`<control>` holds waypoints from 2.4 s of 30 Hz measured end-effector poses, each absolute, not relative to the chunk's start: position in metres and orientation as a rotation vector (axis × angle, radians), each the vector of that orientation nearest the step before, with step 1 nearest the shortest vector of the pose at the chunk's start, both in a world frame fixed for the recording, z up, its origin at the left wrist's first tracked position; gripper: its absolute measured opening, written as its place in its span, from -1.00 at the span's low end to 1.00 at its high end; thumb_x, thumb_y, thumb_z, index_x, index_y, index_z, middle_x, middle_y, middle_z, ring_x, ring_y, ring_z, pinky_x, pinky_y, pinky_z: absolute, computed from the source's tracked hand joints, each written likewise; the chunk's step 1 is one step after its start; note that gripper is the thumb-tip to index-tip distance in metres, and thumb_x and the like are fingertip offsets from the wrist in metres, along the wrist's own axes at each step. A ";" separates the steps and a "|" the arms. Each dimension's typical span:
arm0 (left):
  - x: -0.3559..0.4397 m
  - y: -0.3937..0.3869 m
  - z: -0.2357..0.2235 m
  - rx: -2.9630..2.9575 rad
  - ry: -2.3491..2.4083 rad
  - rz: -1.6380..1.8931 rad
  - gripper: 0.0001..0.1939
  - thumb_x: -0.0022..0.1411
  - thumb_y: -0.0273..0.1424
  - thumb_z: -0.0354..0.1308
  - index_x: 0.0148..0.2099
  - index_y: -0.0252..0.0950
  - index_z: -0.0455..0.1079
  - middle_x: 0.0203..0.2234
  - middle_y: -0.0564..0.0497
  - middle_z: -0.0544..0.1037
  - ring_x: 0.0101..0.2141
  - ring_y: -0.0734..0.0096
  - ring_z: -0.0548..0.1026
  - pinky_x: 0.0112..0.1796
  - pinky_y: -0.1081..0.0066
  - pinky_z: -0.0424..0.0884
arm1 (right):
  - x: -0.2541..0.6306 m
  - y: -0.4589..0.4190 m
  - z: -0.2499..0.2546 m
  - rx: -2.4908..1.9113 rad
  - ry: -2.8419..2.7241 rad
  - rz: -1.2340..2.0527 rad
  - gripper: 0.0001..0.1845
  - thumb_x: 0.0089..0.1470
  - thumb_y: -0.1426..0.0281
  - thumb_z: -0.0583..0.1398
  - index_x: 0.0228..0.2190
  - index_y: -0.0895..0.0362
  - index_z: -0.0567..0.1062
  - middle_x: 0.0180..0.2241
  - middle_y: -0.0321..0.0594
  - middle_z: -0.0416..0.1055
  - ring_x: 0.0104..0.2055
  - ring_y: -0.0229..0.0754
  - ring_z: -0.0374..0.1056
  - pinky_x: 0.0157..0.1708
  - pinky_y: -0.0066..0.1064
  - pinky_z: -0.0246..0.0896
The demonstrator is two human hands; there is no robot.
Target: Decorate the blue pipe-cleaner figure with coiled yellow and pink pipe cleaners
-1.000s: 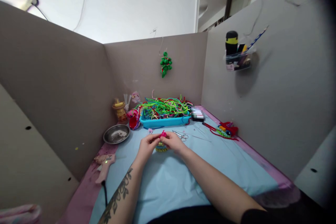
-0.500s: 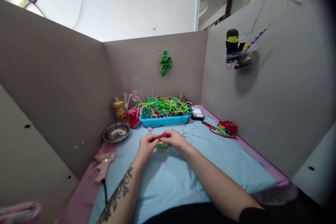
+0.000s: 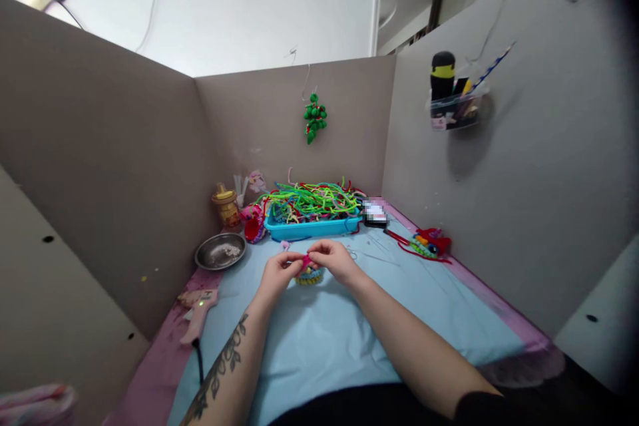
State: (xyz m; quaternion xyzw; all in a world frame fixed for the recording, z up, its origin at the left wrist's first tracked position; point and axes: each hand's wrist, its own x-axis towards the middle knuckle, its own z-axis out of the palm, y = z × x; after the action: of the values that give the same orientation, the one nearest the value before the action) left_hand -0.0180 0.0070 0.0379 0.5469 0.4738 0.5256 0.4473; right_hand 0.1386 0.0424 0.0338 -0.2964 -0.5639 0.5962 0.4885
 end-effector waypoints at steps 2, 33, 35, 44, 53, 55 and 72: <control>-0.017 0.007 0.037 1.323 1.132 1.297 -0.70 -0.15 -0.27 0.32 -0.36 -0.38 0.48 -0.56 -0.03 0.57 -0.56 0.46 0.47 -0.51 0.50 0.35 | 0.137 0.041 0.034 -0.726 -1.374 1.459 -0.79 -0.25 0.33 0.28 -0.51 0.18 0.43 -0.64 -0.36 0.39 -0.60 -0.31 0.31 -0.49 -0.44 0.24; -0.019 0.003 0.042 1.297 1.108 1.348 -0.74 -0.18 -0.27 0.34 -0.45 -0.35 0.45 -0.63 0.02 0.53 -0.62 0.48 0.43 -0.62 0.54 0.27 | 0.138 0.035 0.034 -0.729 -1.663 0.840 -0.93 -0.12 0.47 0.20 -0.56 0.13 0.51 -0.51 -0.26 0.41 -0.38 -0.22 0.32 -0.32 -0.41 0.19; -0.019 0.004 0.042 1.283 1.094 1.352 -0.73 -0.19 -0.27 0.35 -0.46 -0.35 0.45 -0.64 0.02 0.53 -0.62 0.49 0.43 -0.61 0.54 0.28 | 0.138 0.033 0.036 -0.711 -1.680 0.804 -0.92 -0.11 0.47 0.21 -0.56 0.13 0.51 -0.51 -0.26 0.41 -0.37 -0.21 0.32 -0.30 -0.41 0.19; -0.018 0.003 0.044 1.270 1.078 1.347 -0.73 -0.19 -0.28 0.35 -0.45 -0.36 0.45 -0.64 0.03 0.52 -0.61 0.48 0.45 -0.55 0.52 0.33 | 0.139 0.034 0.034 -0.650 -1.687 0.699 -0.92 -0.09 0.48 0.22 -0.55 0.12 0.52 -0.50 -0.25 0.40 -0.37 -0.21 0.32 -0.29 -0.38 0.21; -0.022 0.007 0.039 1.344 1.151 1.444 -0.78 -0.12 -0.31 0.29 -0.44 -0.37 0.44 -0.63 0.03 0.53 -0.60 0.51 0.43 -0.55 0.55 0.31 | 0.135 0.033 0.030 -0.626 -1.679 0.511 -0.90 -0.06 0.45 0.21 -0.39 0.11 0.50 -0.35 -0.20 0.37 -0.37 -0.25 0.31 -0.44 -0.45 0.24; -0.021 0.007 0.039 1.353 1.133 1.453 -0.79 -0.13 -0.32 0.30 -0.45 -0.36 0.44 -0.63 0.04 0.52 -0.58 0.50 0.44 -0.51 0.53 0.34 | 0.135 0.033 0.028 -0.630 -1.694 0.422 -0.93 -0.04 0.45 0.20 -0.42 0.10 0.50 -0.37 -0.20 0.37 -0.34 -0.22 0.31 -0.37 -0.41 0.26; -0.023 0.001 0.038 1.680 1.269 1.500 -0.81 0.03 -0.27 0.19 -0.40 -0.32 0.44 -0.66 0.09 0.44 -0.66 0.55 0.36 -0.58 0.53 0.27 | 0.130 0.037 0.023 -0.776 -1.530 1.016 -0.82 -0.12 0.30 0.25 -0.50 0.19 0.52 -0.50 -0.23 0.44 -0.45 -0.24 0.32 -0.39 -0.42 0.22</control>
State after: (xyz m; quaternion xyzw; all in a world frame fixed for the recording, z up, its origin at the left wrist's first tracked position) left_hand -0.0229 0.0011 0.0376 0.6249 0.4720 0.5579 0.2747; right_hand 0.1298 0.0373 0.0225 -0.3266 -0.6446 0.4279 0.5429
